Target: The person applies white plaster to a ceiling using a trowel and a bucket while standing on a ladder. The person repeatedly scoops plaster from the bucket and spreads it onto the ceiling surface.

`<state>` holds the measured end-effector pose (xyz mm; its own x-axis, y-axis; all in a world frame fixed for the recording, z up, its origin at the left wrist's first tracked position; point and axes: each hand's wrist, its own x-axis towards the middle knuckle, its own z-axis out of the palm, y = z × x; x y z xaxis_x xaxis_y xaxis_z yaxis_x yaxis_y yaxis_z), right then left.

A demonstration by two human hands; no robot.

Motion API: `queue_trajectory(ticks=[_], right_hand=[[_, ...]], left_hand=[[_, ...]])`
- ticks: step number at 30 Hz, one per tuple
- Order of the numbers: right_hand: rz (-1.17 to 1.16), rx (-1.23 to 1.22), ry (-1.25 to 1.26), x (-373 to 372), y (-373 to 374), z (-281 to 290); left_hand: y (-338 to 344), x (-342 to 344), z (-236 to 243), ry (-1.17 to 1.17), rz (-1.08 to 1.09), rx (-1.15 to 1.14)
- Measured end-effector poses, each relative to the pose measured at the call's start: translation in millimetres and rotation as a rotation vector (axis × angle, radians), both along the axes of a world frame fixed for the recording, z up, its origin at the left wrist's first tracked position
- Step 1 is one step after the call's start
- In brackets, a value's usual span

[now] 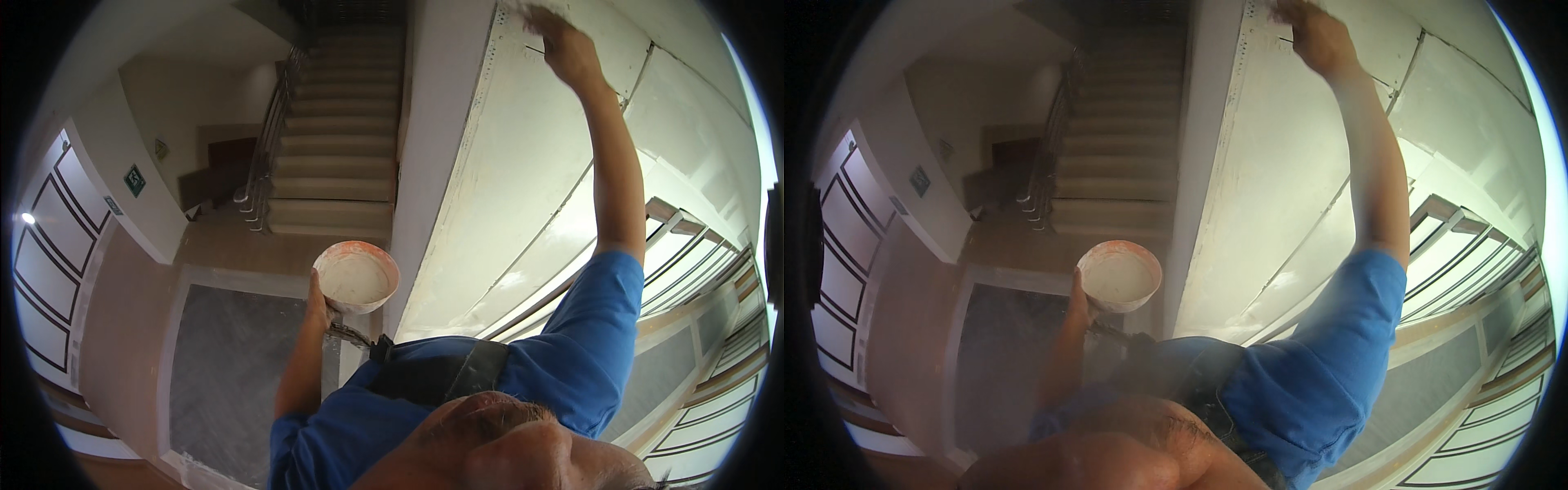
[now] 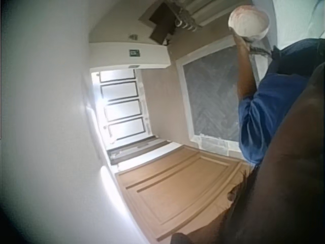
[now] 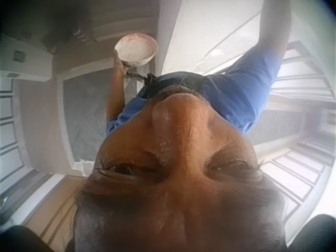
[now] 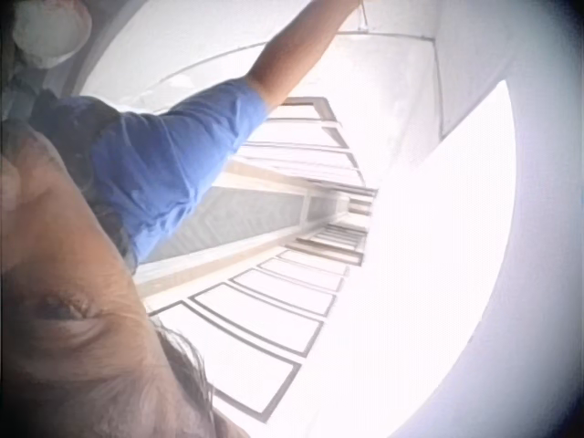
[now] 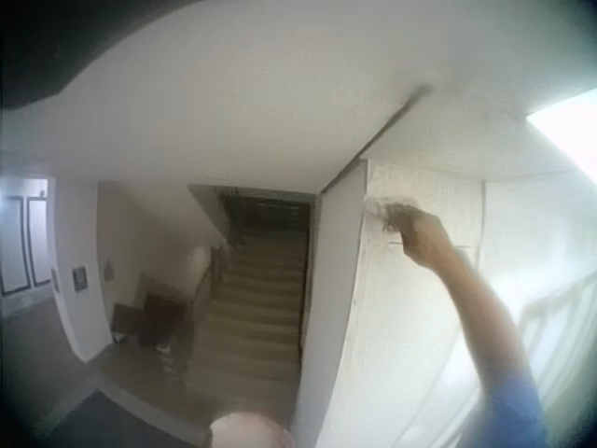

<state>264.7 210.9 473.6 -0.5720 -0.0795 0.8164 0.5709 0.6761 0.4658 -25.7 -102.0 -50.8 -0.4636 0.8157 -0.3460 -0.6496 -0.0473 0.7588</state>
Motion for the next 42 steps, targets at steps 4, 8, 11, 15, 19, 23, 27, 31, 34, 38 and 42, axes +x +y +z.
queue_trajectory(ticks=[4,8,11,15,19,23,27,31,34,38,42], right_hand=[[-0.019,0.041,-0.099,19.6,2.3,-42.2],[0.122,0.062,-0.029,24.7,-3.3,-28.0],[0.075,-0.014,0.107,17.6,-14.4,9.9],[-0.103,-0.18,0.174,-3.4,-37.6,48.2],[-0.106,-0.236,0.195,-17.1,-47.5,57.8],[-0.163,-0.252,0.129,-14.8,-34.1,51.8],[-0.02,-0.112,-0.039,4.0,-15.1,16.6],[-0.016,0.023,-0.131,18.7,-11.6,-24.9],[0.013,-0.09,-0.085,20.0,-21.9,-19.6],[-0.05,-0.264,-0.015,11.7,-38.9,8.5],[-0.038,-0.071,-0.12,0.3,-35.0,-5.1]], left_hand=[[-3.5,4.6,18.0,0.006,-0.034,-0.012],[-4.3,7.5,28.3,0.015,0.004,-0.064],[-6.8,8.1,30.9,-0.046,-0.012,-0.046],[-9.4,8.9,31.4,0.033,-0.004,-0.055],[-6.5,12.6,30.1,-0.065,0.022,-0.02],[-4.1,15.5,29.9,0.051,0.024,0.037],[-6.8,15.1,30.2,0.007,0.051,0.037],[-6.6,12.8,25.5,0.064,0.043,0.047],[-2.2,8.9,20.3,0.068,0.038,0.039],[-4.8,9.5,15.5,0.051,0.024,-0.018],[-4.9,14.1,12.4,0.059,0.055,-0.021]])
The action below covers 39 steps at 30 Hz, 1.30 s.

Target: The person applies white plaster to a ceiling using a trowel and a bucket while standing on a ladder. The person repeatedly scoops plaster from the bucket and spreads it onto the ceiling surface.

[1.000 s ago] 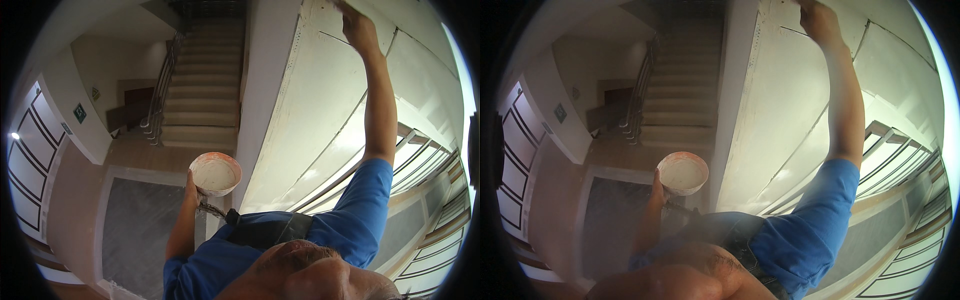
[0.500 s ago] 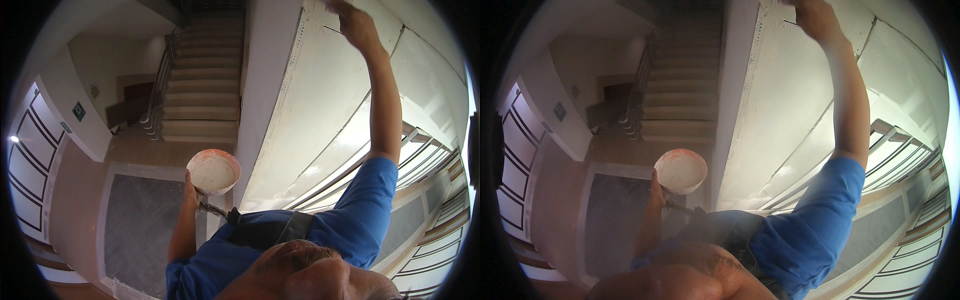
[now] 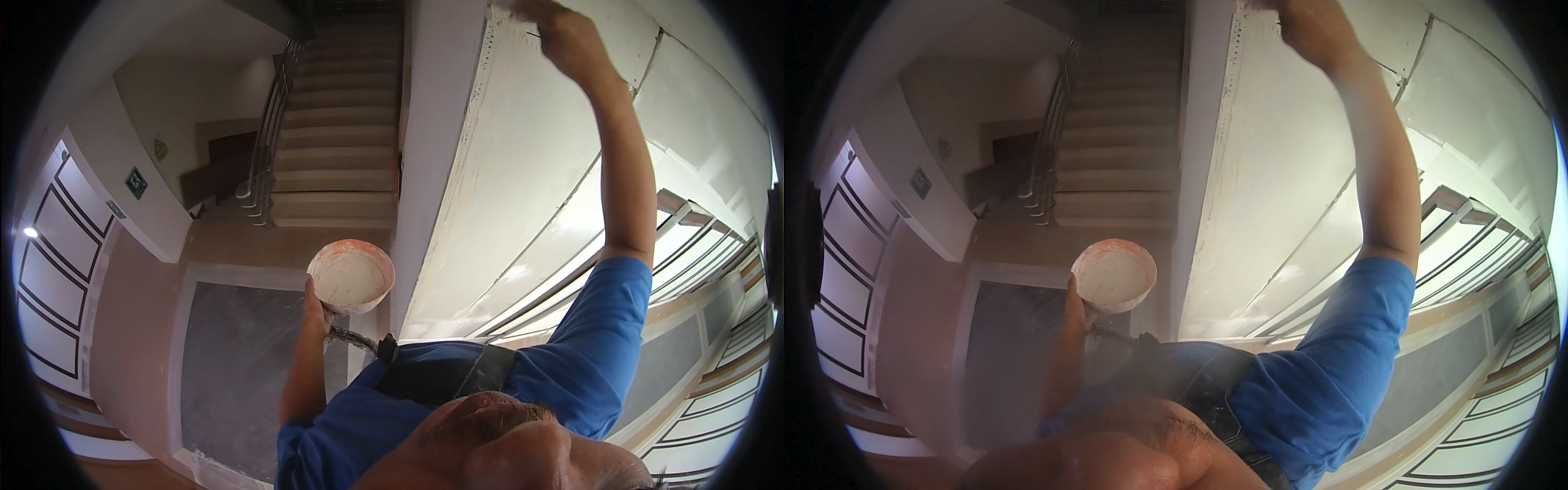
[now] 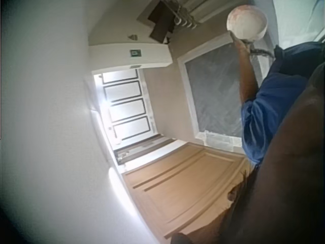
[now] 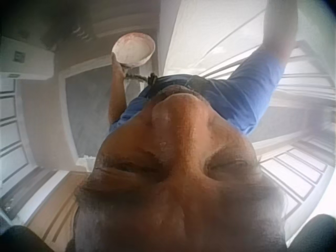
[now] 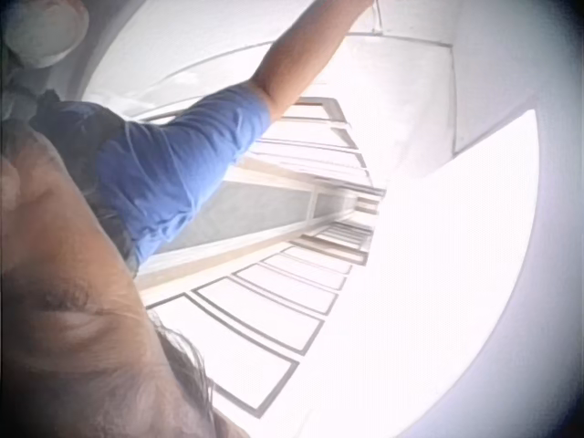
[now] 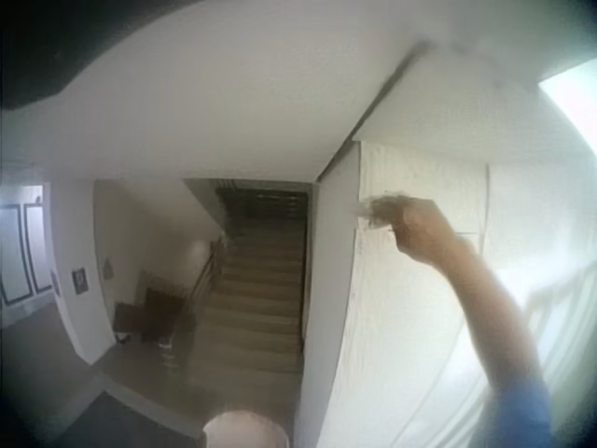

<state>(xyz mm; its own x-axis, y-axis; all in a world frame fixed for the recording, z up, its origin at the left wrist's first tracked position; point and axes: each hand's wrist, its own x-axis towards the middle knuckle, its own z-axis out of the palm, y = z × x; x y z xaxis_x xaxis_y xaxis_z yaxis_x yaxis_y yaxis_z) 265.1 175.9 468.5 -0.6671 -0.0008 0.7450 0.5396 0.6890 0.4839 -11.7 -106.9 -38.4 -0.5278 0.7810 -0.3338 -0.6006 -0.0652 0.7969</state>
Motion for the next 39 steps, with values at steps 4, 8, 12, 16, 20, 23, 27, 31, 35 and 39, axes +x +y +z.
queue_trajectory(ticks=[4,8,12,16,20,23,27,31,35,39], right_hand=[[-0.115,0.054,-0.06,6.3,17.1,-50.6],[0.049,-0.158,0.062,44.9,32.3,-68.1],[0.089,0.033,0.333,59.2,61.4,-73.5],[-0.062,0.305,0.263,29.3,95.3,-114.6],[-0.132,0.07,0.203,36.6,80.0,-159.7],[-0.164,-0.169,0.45,52.1,48.9,-167.8],[-0.189,-0.291,0.837,45.0,35.2,-131.0],[-0.239,-0.253,0.745,-11.1,41.6,-105.6],[0.015,-0.019,0.58,-27.1,36.5,-123.9],[0.095,-0.082,0.598,29.6,48.2,-131.9]], left_hand=[[3.6,-4.3,-7.9,-0.034,0.014,0.033],[5.8,-7.7,-12.7,-0.071,0.026,0.077],[4.7,-5.4,-9.4,-0.027,0.031,-0.017],[5.6,-4.5,-5.9,-0.074,0.046,-0.06],[3.7,-5.4,-9.5,-0.068,0.049,-0.023],[4.4,-7.1,-11.0,-0.026,0.008,0.088],[4.8,-10.6,-11.7,-0.04,0.009,-0.007],[4.2,-12.9,-10.3,-0.043,0.013,0.038],[0.9,-6.9,-6.7,-0.073,0.051,0.035],[1.9,-1.4,-3.4,-0.041,0.079,0.035]])
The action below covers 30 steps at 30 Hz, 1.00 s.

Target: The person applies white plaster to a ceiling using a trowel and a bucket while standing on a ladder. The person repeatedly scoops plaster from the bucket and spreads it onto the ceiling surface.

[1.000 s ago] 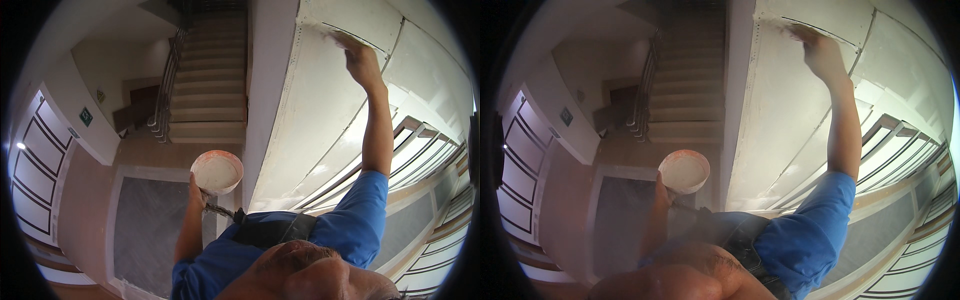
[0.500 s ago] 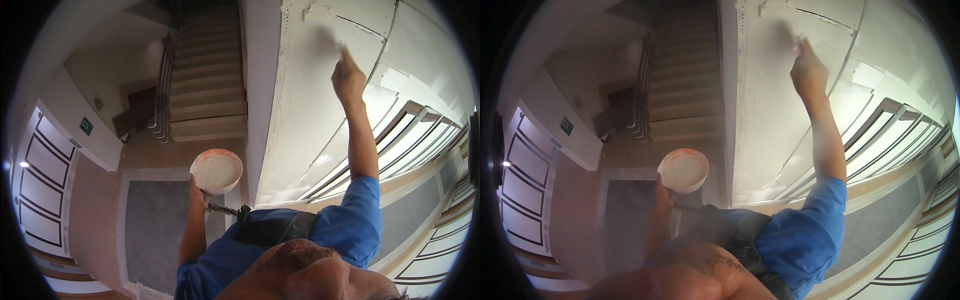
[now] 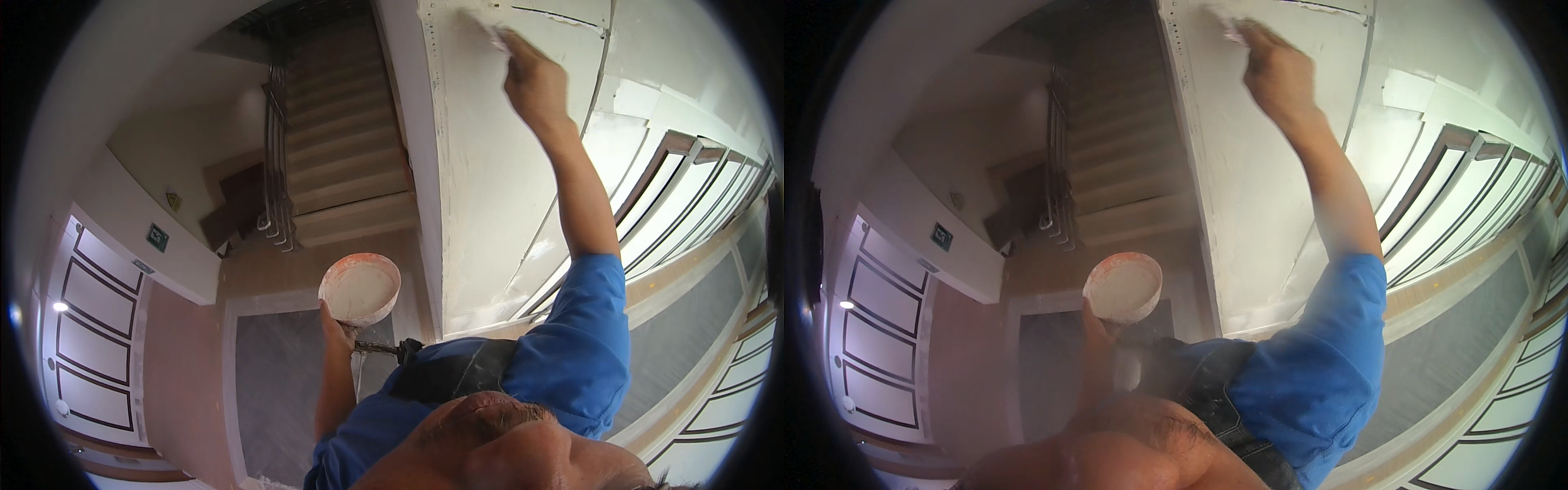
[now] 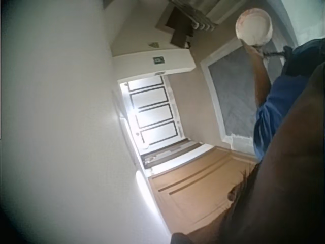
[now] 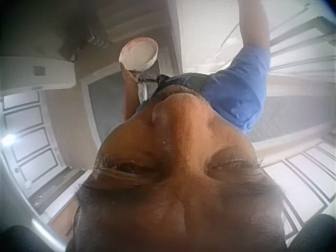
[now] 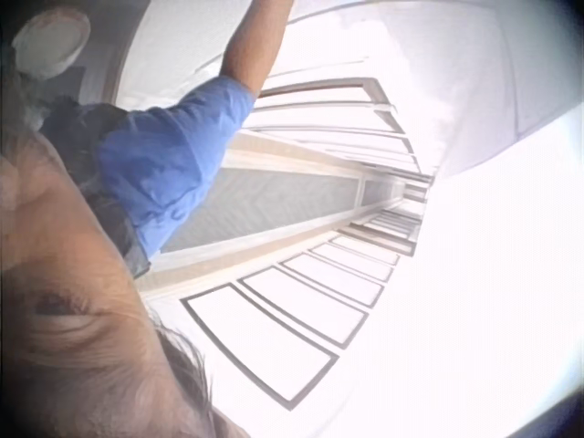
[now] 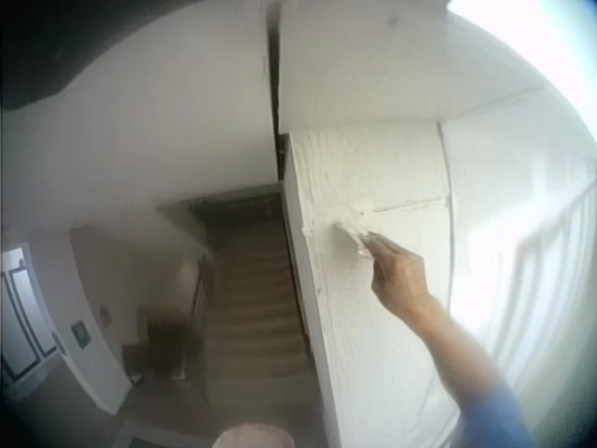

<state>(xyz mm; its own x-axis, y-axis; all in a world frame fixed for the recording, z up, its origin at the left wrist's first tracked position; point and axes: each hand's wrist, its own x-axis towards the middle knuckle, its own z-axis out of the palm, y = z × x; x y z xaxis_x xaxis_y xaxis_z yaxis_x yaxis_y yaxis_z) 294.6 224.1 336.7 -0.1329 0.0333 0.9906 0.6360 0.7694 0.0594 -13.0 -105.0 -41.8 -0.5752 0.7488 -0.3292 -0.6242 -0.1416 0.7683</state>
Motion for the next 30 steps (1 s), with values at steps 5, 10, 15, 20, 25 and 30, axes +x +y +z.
queue_trajectory(ticks=[5,10,15,20,25,30], right_hand=[[-0.185,0.289,-0.089,48.6,67.2,21.4],[-0.24,0.21,-0.184,62.6,79.8,-24.6],[-0.277,-0.402,0.225,76.9,45.3,-45.3],[-0.295,-0.216,0.363,50.3,44.5,25.5],[-0.235,-0.254,0.149,-38.9,12.7,26.6],[0.141,-0.1,-0.008,-5.9,-13.8,3.7]], left_hand=[[1.2,-5.5,-1.1,-0.022,-0.022,-0.045],[1.2,-6.8,-1.6,-0.008,-0.041,-0.053],[1.8,-1.6,2.2,0.01,-0.05,-0.006],[2.7,-8.1,1.3,0.003,-0.042,-0.04],[0.4,-7.9,-5.7,-0.017,-0.041,-0.013],[1.5,-6.9,-1.6,0.02,-0.069,0.051]])
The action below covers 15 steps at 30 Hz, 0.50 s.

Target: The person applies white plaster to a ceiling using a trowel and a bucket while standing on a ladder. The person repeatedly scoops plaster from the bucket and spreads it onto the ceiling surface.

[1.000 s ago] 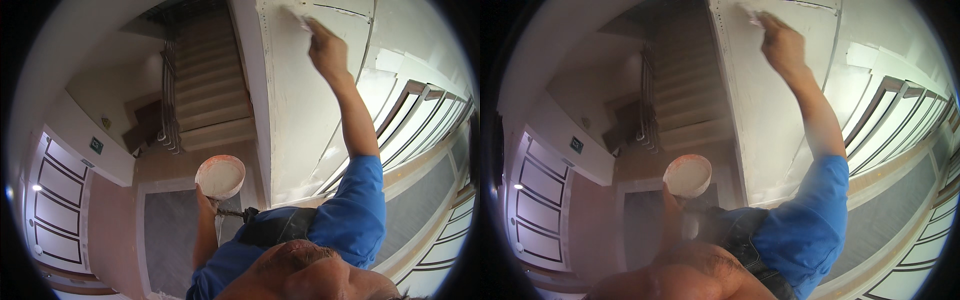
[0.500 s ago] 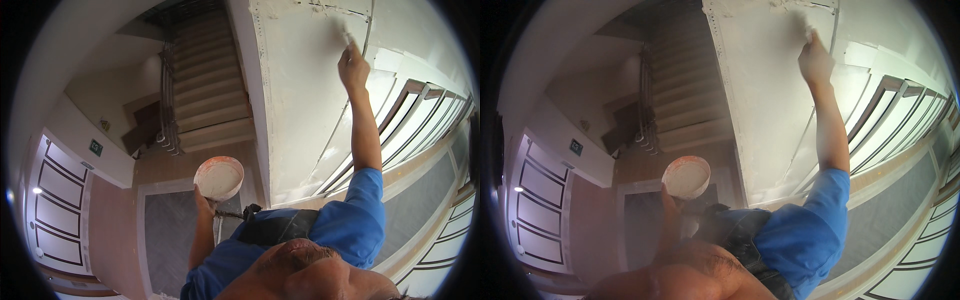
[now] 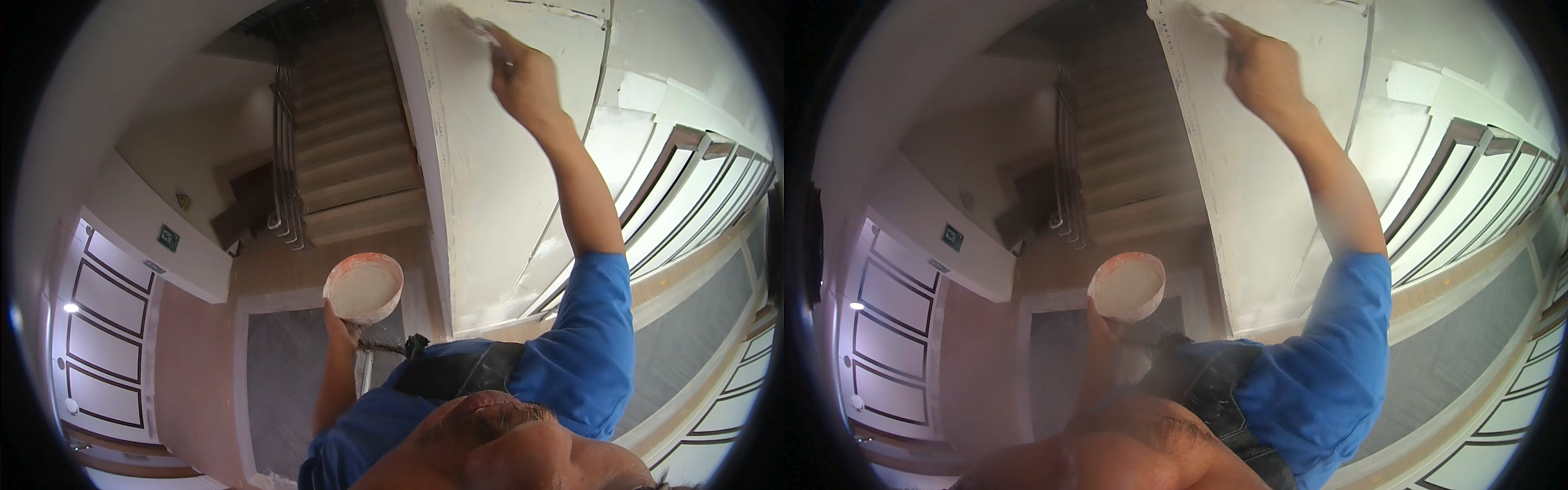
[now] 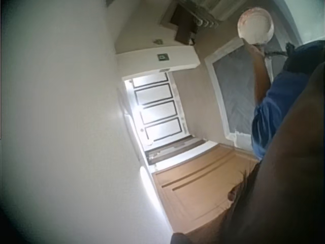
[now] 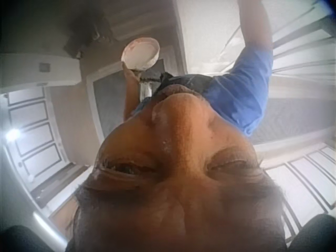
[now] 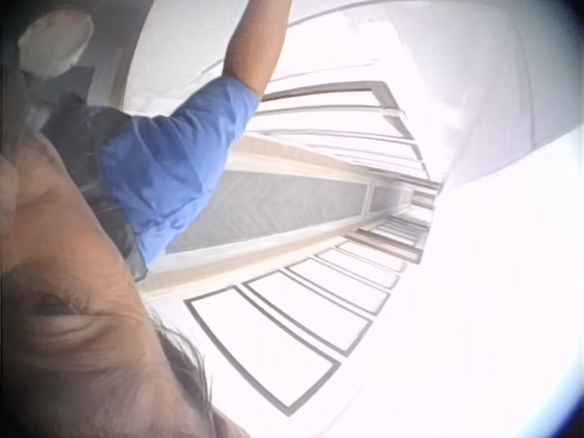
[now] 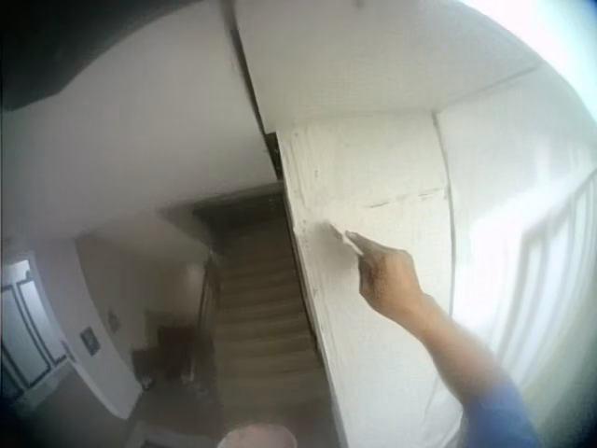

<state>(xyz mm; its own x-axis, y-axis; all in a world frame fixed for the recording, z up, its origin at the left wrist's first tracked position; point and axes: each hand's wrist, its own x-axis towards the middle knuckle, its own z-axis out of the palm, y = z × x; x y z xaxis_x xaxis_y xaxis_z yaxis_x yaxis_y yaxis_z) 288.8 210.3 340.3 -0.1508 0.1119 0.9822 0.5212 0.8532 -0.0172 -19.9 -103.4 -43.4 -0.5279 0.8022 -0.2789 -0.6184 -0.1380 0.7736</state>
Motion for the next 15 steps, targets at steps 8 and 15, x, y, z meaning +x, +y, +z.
queue_trajectory(ticks=[8,15], right_hand=[[-0.398,0.42,-0.037,112.0,119.9,13.4],[-0.402,0.173,-0.149,121.3,97.1,-67.3]], left_hand=[[-5.4,10.8,11.4,0.244,-0.045,-0.007],[1.2,3.9,5.0,-0.021,-0.02,0.043]])
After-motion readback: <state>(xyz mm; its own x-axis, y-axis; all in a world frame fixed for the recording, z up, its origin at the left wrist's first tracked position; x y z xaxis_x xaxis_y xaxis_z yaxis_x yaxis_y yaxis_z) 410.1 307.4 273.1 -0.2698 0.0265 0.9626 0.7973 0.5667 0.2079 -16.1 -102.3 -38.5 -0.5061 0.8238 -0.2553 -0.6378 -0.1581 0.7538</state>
